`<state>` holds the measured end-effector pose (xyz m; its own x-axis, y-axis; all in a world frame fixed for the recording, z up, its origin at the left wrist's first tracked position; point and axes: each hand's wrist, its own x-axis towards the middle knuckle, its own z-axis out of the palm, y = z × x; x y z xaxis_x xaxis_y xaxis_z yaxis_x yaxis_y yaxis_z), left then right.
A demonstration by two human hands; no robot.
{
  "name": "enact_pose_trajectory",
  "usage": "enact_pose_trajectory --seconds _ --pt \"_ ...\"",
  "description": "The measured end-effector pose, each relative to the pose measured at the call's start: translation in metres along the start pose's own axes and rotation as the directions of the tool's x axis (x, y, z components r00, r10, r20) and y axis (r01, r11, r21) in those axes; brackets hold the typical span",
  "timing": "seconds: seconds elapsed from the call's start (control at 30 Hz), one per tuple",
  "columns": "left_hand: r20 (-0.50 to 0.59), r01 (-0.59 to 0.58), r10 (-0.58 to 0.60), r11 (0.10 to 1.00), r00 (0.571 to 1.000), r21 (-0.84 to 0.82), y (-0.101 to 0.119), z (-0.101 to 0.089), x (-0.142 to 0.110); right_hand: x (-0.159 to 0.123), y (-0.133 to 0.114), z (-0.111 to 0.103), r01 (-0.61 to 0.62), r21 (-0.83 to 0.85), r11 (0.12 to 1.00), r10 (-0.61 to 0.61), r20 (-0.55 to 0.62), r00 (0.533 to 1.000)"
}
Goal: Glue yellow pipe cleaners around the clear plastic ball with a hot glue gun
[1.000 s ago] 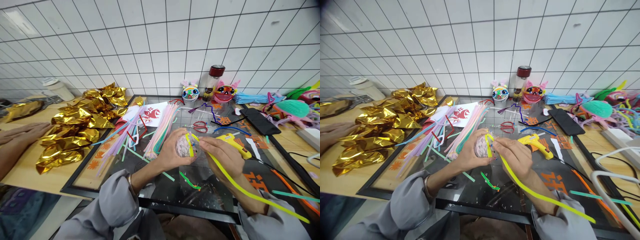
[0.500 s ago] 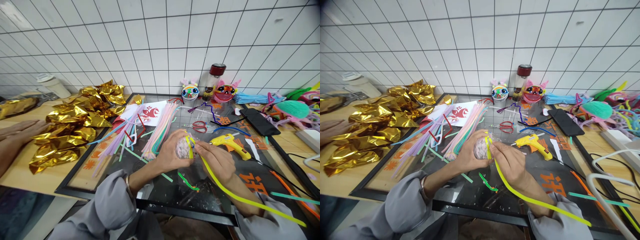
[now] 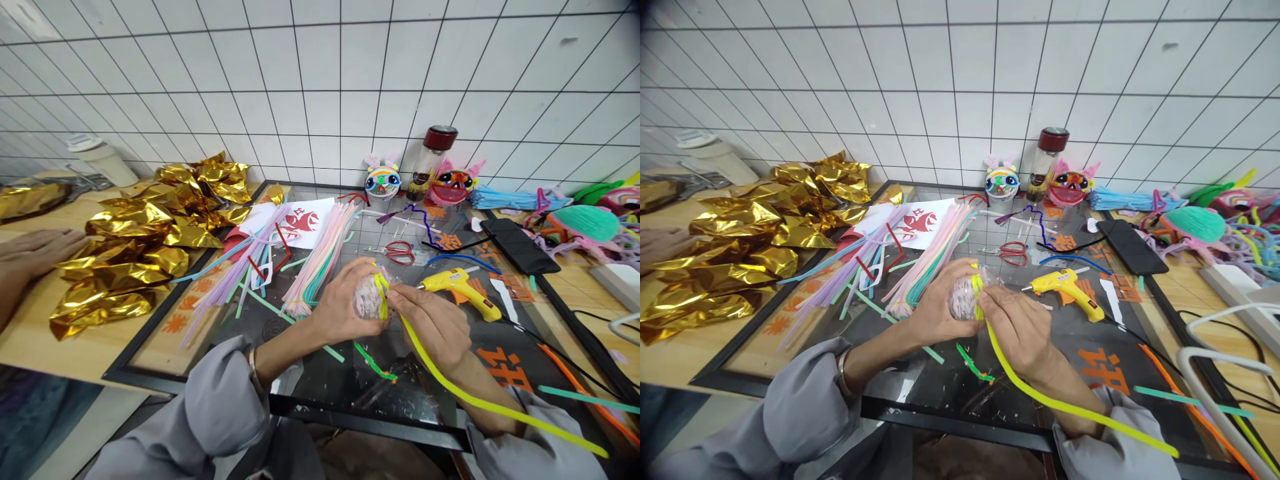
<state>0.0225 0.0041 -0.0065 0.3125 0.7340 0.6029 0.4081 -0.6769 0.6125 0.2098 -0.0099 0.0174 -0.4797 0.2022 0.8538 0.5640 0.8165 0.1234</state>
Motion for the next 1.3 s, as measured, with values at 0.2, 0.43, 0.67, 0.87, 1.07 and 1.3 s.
enact_pose_trajectory --seconds 0.2,0.43,0.67,0.87,1.07,1.3 --pt "0.007 -0.022 0.022 1.0 1.0 -0.008 -0.0012 0.0001 -0.0007 0.0057 -0.0009 -0.0031 0.027 -0.016 1.0 -0.027 0.023 0.999" --pt "0.011 -0.044 0.044 0.999 0.999 0.004 -0.0022 0.0005 -0.0019 0.0063 -0.0048 -0.002 0.027 -0.086 0.996 -0.026 0.015 1.0" --pt "0.01 -0.031 0.031 0.998 0.999 0.049 -0.002 0.0005 -0.0019 0.0081 -0.0073 -0.0019 0.044 -0.106 0.993 -0.042 0.025 0.999" --pt "0.006 -0.047 0.046 0.998 0.999 0.039 -0.0027 0.0004 -0.0021 0.0056 -0.0078 -0.0011 0.039 -0.106 0.994 -0.034 0.049 0.998" --pt "0.014 -0.056 0.056 0.997 0.998 0.047 -0.002 0.0 -0.0024 0.0049 -0.0077 -0.001 0.028 -0.111 0.993 -0.022 0.056 0.998" --pt "0.024 -0.058 0.057 0.997 0.998 0.056 -0.0032 -0.0003 -0.0029 0.0049 -0.0088 0.0007 0.028 -0.115 0.993 -0.022 0.05 0.999"
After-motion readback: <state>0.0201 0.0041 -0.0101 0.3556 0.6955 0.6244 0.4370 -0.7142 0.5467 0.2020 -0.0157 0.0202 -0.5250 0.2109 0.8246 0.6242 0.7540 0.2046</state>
